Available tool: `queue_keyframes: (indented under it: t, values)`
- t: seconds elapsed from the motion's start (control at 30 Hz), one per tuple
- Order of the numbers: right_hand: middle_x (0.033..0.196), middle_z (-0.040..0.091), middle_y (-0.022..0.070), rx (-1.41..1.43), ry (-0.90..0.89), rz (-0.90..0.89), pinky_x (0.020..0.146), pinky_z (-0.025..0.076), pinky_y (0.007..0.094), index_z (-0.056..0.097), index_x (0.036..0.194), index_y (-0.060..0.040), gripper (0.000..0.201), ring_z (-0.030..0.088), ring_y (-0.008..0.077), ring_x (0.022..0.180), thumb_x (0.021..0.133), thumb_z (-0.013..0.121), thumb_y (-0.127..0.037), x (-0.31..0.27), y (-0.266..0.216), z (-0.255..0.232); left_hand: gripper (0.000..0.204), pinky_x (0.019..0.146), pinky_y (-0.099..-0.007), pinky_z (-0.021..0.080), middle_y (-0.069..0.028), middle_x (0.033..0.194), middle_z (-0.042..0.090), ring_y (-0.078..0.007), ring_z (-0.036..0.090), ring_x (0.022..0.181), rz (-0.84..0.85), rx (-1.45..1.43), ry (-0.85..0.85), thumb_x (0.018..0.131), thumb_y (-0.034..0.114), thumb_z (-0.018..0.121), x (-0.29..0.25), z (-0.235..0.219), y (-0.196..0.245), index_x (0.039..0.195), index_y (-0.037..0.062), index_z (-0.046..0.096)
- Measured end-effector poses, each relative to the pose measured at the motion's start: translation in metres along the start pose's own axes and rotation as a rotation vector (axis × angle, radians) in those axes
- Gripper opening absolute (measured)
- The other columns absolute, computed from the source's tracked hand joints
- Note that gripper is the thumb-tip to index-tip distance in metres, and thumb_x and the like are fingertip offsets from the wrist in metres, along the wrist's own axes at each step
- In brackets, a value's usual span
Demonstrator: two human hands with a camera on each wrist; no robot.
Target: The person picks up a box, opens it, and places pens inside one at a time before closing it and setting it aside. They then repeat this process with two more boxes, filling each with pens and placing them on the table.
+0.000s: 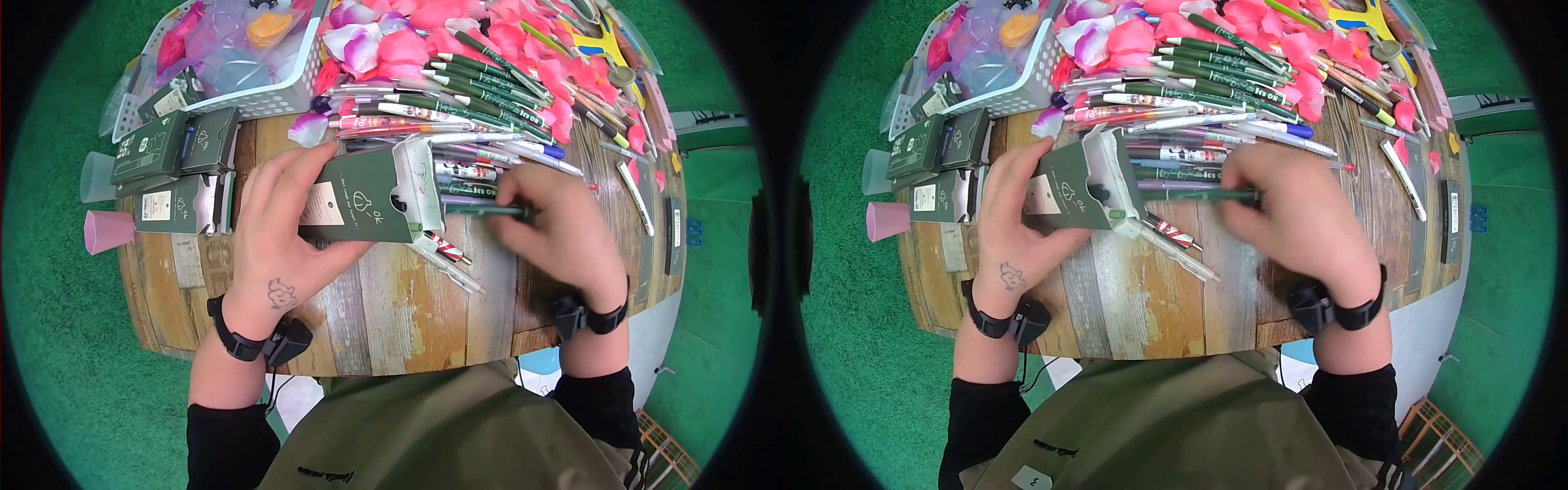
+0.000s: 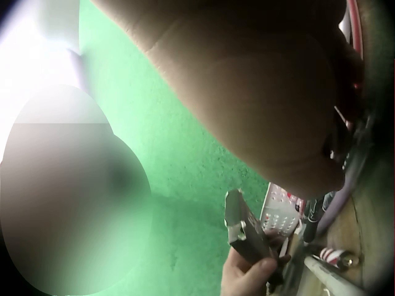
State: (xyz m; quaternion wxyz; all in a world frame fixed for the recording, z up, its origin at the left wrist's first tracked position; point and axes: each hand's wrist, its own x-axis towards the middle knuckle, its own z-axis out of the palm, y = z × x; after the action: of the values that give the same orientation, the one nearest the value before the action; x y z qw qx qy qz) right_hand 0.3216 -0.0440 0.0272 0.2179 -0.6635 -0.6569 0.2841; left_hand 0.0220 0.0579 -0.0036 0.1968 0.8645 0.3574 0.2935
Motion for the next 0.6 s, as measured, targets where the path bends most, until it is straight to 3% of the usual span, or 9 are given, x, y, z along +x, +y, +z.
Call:
queue_keyframes:
  t: [0.03, 0.13, 0.17, 0.27, 0.4, 0.53, 0.6]
  values:
    - [0.088, 0.069, 0.0055, 0.133, -0.018, 0.106, 0.069, 0.051, 0.0301, 0.072, 0.098, -0.0046, 0.014, 0.063, 0.0167, 0.073, 0.086, 0.079, -0.008, 0.000, 0.001, -0.005, 0.080, 0.100, -0.0466, 0.051, -0.0149, 0.126, 0.065, -0.0377, 0.063, 0.115, 0.004, -0.001, 0.000, 0.066, 0.023, 0.095, 0.000, 0.000, 0.000, 0.138, 0.0074, 0.064]
    - [0.086, 0.070, 0.0020, 0.575, 0.198, 0.140, 0.063, 0.044, 0.0219, 0.072, 0.102, -0.0037, 0.011, 0.056, 0.0075, 0.067, 0.093, 0.077, -0.006, 0.001, 0.014, -0.007, 0.080, 0.101, -0.0470, 0.051, -0.0151, 0.127, 0.065, -0.0378, 0.063, 0.116, 0.009, 0.004, 0.000, 0.066, 0.022, 0.096, 0.000, -0.002, 0.001, 0.138, 0.0075, 0.064]
    - [0.085, 0.069, 0.0014, 0.606, 0.251, 0.108, 0.060, 0.045, 0.0223, 0.070, 0.109, -0.0027, 0.013, 0.059, 0.0075, 0.067, 0.098, 0.073, -0.009, 0.001, 0.020, -0.012, 0.080, 0.101, -0.0471, 0.051, -0.0151, 0.127, 0.065, -0.0378, 0.063, 0.115, 0.007, 0.008, -0.003, 0.066, 0.022, 0.096, 0.000, -0.002, 0.001, 0.138, 0.0075, 0.064]
    - [0.085, 0.068, 0.0041, 1.044, 0.451, -0.023, 0.057, 0.047, 0.0254, 0.068, 0.117, -0.0020, 0.018, 0.062, 0.0108, 0.066, 0.102, 0.068, -0.013, 0.002, 0.038, -0.015, 0.081, 0.100, -0.0474, 0.052, -0.0151, 0.127, 0.065, -0.0380, 0.063, 0.115, 0.010, 0.013, -0.010, 0.066, 0.022, 0.096, 0.000, -0.002, 0.001, 0.138, 0.0077, 0.064]
    - [0.080, 0.067, 0.0069, 1.408, 0.354, -0.268, 0.055, 0.049, 0.0277, 0.064, 0.123, -0.0003, 0.024, 0.064, 0.0161, 0.065, 0.105, 0.065, -0.016, -0.002, 0.027, -0.010, 0.083, 0.103, -0.0446, 0.051, -0.0164, 0.128, 0.065, -0.0363, 0.063, 0.118, 0.026, 0.032, -0.042, 0.065, 0.013, 0.093, -0.001, -0.004, 0.000, 0.140, 0.0042, 0.061]
    - [0.086, 0.070, 0.0076, 1.043, 0.313, -0.211, 0.059, 0.049, 0.0268, 0.063, 0.121, 0.0009, 0.025, 0.065, 0.0143, 0.070, 0.103, 0.068, -0.015, -0.006, 0.023, 0.000, 0.082, 0.102, -0.0459, 0.051, -0.0161, 0.128, 0.064, -0.0371, 0.063, 0.118, 0.025, 0.030, -0.046, 0.065, 0.016, 0.094, -0.001, -0.002, 0.001, 0.140, 0.0059, 0.062]
    - [0.091, 0.070, 0.0064, 0.999, 0.375, -0.134, 0.062, 0.049, 0.0264, 0.065, 0.122, 0.0010, 0.025, 0.065, 0.0126, 0.071, 0.101, 0.069, -0.013, -0.006, 0.021, 0.000, 0.081, 0.098, -0.0475, 0.053, -0.0154, 0.128, 0.064, -0.0383, 0.063, 0.115, 0.028, 0.030, -0.034, 0.066, 0.021, 0.096, 0.000, -0.002, 0.001, 0.139, 0.0081, 0.063]
